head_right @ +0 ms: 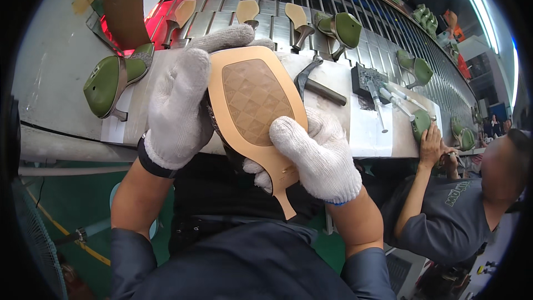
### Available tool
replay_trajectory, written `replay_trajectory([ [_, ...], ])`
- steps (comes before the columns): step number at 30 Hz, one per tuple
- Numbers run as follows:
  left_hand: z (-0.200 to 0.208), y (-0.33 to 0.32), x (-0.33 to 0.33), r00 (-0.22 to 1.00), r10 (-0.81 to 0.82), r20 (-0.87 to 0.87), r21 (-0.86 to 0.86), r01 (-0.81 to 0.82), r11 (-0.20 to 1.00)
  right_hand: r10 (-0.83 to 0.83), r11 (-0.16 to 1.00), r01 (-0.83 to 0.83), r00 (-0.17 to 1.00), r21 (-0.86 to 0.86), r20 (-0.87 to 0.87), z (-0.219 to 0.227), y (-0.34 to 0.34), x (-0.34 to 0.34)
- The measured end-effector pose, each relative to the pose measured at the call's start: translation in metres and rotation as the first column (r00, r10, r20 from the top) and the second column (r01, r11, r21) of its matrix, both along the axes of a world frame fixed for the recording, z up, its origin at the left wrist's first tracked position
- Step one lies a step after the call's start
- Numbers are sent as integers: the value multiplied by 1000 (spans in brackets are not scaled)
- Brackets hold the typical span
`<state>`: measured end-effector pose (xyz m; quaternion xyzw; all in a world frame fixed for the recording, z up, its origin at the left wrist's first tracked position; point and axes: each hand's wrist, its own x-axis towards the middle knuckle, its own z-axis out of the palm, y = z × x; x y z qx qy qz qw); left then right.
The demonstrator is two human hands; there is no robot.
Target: The person assembles high-heeled shoes by applying adhesive with a syringe, taking shoe uppers on lasts and outsoles from a conveyor, pressing each outsole onto an upper by hand, and hammering the edges with a hammer.
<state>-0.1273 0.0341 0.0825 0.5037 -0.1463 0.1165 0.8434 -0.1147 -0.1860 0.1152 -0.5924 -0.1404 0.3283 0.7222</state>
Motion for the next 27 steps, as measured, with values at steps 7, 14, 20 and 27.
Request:
replay_trajectory([
  [7, -3, 3, -2, 988, 66, 140, 231, -98, 968, -62, 998, 61, 998, -28, -28, -1, 1, 3],
  [14, 6, 4, -31, 996, 91, 2, 102, -91, 991, 75, 970, -74, 997, -233, -4, 17, 5, -11],
  [20, 28, 17, -78, 963, 224, -149, 148, -202, 968, 257, 965, -260, 936, -19, 242, -20, 3, -30],
  [27, 42, 28, -111, 874, 431, -226, 433, -306, 848, 260, 965, -196, 696, -171, 670, -12, 38, -46],
])
